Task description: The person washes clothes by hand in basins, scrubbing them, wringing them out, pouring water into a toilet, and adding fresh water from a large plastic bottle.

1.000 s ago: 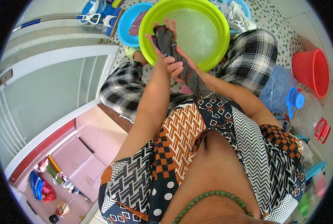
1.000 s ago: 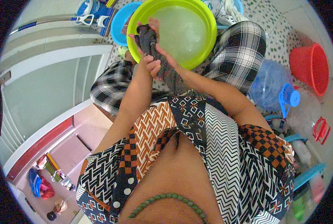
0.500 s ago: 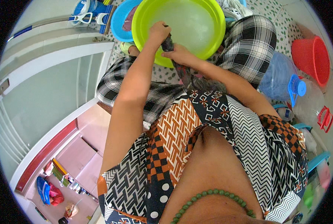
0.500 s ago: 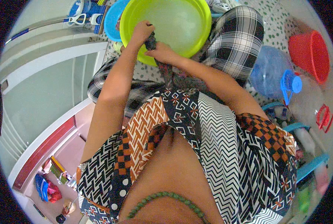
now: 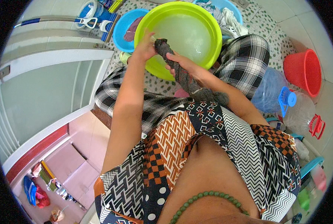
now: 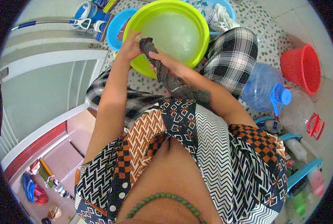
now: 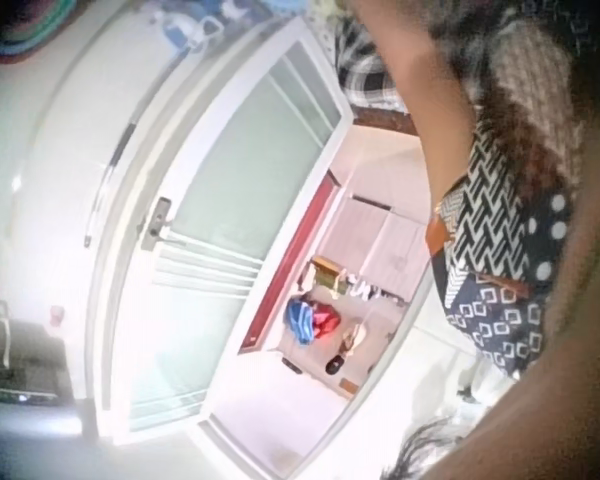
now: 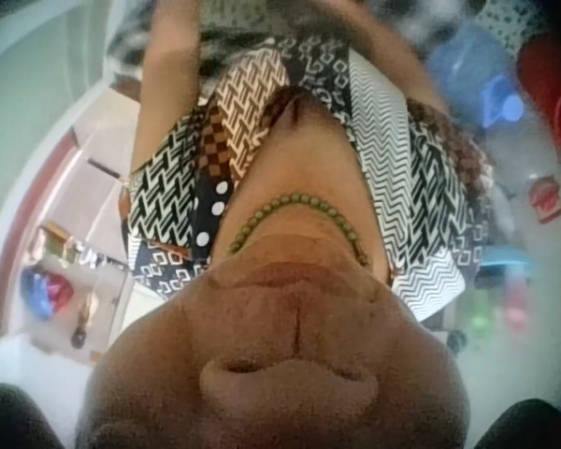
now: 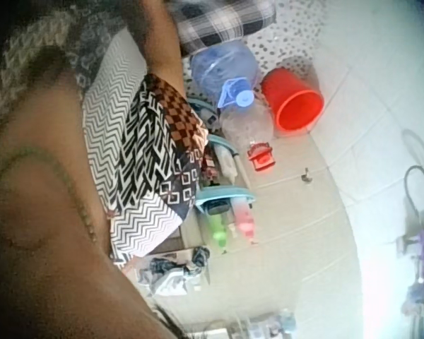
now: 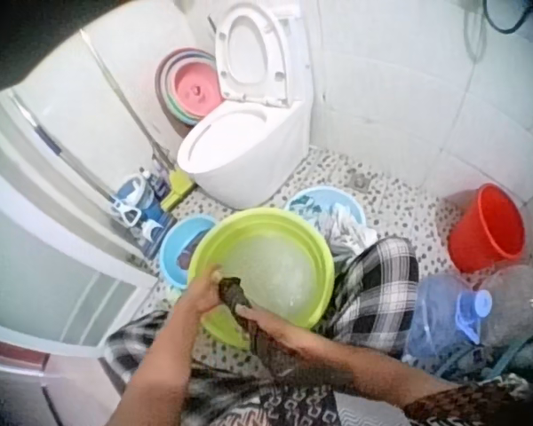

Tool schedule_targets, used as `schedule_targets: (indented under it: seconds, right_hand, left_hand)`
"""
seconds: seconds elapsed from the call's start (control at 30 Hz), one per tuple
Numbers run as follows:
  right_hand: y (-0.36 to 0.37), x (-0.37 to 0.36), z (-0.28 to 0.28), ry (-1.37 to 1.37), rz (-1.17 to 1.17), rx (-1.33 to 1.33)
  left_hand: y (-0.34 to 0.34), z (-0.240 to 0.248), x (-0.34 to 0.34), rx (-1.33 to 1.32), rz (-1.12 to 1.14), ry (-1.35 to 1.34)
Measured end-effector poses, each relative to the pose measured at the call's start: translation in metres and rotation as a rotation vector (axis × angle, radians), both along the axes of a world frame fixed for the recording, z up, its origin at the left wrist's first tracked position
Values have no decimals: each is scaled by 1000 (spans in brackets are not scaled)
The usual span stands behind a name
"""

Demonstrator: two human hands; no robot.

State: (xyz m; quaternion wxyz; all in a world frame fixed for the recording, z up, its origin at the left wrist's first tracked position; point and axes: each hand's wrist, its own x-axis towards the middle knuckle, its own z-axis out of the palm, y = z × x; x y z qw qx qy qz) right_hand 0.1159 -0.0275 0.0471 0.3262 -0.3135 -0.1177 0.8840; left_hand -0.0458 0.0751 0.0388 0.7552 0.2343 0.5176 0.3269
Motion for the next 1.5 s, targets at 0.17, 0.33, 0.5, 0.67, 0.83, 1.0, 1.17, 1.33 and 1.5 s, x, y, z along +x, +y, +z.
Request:
schedule_targets:
  seconds: [0.17,0.33,0.5,0.67,0.83,1.0,1.17,1.33,1.5]
  right_hand:
    - [1,-2,15,926,51,-291]
    - [-12,-14,22,1262,98,-476]
    - [-4,5,16,1156,118,-349]
    - [-8,9,40,296,-110,-79]
    - [-8,0,12,-223,-52,227]
    - [-11,-13,-32,-559,-153,381]
    - [-11,-11,-46,-774,-95,368]
    - [-11,-14,-61,-1022,-95,420]
    - [-1,-11,-67,-927,-156,370]
  left_hand:
    - [-7,5,-16,-27,182,-474]
    - [-13,9,22,402,81,-1101]
    - [-3,16,16,321,-7,-913]
    - [-5,32,26,189,5,-337]
    - [-7,28,42,121,-30,-43]
    - [-8,7,56,175,-99,207]
    - [-13,-26,59,234,-32,335]
    - [-17,-55,64,275,33,466]
    - [-15,-44,67,215,131,328]
